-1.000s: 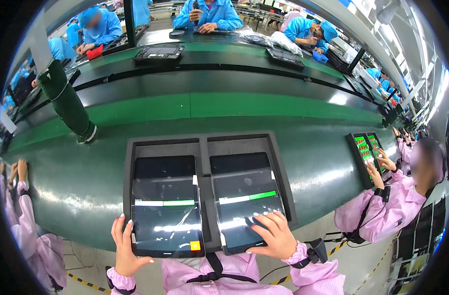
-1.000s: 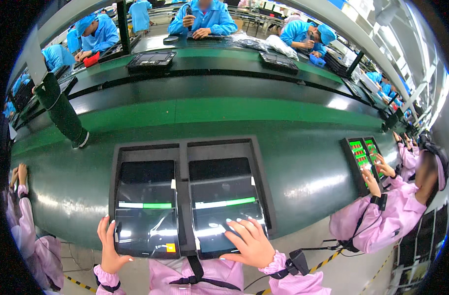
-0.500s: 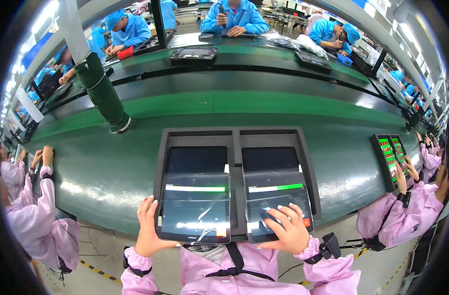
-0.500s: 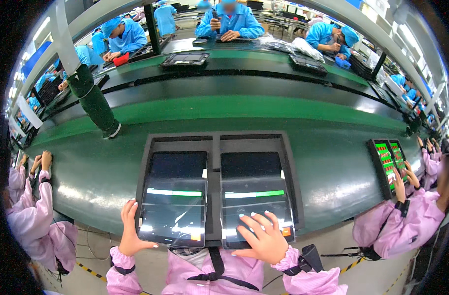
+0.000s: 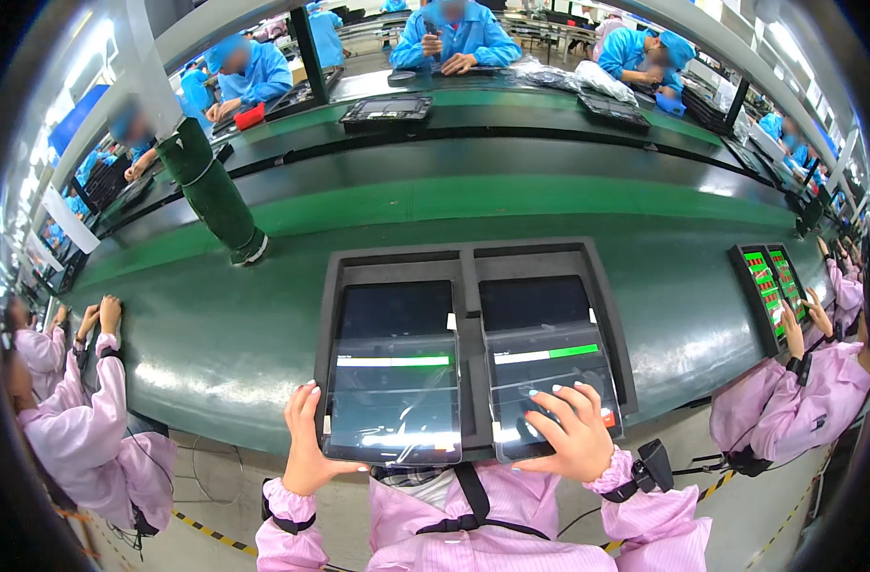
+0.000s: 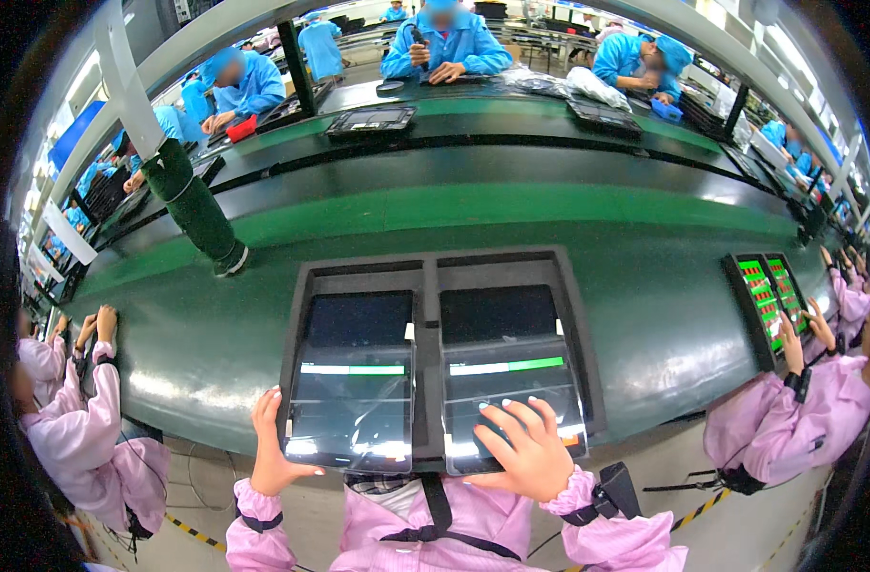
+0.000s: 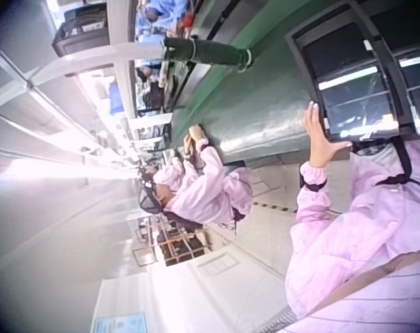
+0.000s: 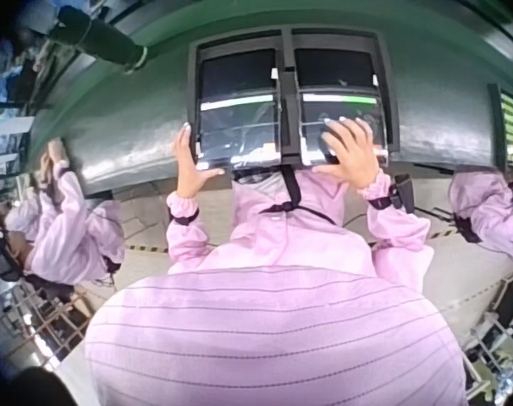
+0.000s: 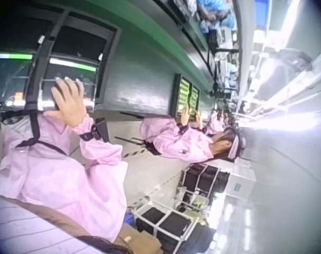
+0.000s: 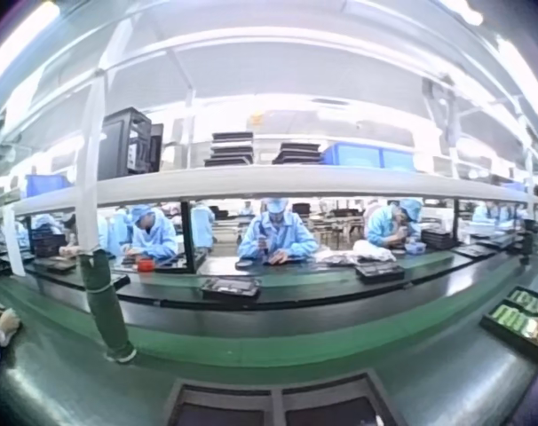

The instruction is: Inspecting and testing tablet computers on an electronics assembly line using diagnostic software.

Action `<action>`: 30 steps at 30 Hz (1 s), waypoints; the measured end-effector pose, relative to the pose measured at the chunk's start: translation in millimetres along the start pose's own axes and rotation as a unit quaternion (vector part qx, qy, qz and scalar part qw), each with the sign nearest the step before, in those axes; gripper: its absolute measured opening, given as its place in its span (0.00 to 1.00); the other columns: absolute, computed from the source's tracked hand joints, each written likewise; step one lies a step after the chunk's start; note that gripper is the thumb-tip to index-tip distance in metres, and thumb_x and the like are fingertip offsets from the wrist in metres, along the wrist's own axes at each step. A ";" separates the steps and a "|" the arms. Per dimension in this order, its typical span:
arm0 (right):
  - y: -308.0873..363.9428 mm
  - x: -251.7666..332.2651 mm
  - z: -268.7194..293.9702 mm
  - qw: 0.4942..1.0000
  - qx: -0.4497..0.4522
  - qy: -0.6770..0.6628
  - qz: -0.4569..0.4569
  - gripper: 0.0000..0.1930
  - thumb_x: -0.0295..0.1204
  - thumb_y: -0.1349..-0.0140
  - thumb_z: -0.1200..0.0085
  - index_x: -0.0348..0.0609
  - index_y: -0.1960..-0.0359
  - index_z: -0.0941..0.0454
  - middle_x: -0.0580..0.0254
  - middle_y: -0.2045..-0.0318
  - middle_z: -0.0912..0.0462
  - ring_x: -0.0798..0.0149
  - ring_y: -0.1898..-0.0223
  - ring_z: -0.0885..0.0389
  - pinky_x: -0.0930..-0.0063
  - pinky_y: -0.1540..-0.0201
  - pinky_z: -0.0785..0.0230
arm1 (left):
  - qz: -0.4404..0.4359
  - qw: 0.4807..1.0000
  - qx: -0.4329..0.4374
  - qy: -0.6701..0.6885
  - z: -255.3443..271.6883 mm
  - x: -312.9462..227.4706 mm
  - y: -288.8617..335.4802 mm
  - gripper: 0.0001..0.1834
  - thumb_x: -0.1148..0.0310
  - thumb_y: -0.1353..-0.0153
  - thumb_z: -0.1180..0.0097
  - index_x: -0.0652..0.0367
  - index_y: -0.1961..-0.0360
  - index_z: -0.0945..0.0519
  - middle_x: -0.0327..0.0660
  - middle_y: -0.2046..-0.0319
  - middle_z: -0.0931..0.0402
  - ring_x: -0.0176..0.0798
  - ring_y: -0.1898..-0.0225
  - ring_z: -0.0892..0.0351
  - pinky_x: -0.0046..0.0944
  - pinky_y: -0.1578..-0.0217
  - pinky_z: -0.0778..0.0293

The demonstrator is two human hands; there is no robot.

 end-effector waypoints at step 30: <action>51.4 -59.0 17.9 0.997 -0.059 0.000 -0.043 0.42 0.57 0.69 0.33 0.41 0.54 0.30 0.56 0.49 0.31 0.51 0.47 0.38 0.52 0.43 0.46 | -0.103 0.984 -0.029 -0.141 -26.1 -73.6 -19.3 0.45 0.43 0.67 0.35 0.60 0.50 0.33 0.49 0.47 0.37 0.57 0.43 0.42 0.58 0.45 0.43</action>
Point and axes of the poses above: each hand's wrist, its own y-axis away from the middle knuckle, its own z-axis out of the back of the hand, x = y × z, the point moved 5 cm from there along -y, towards the middle knuckle
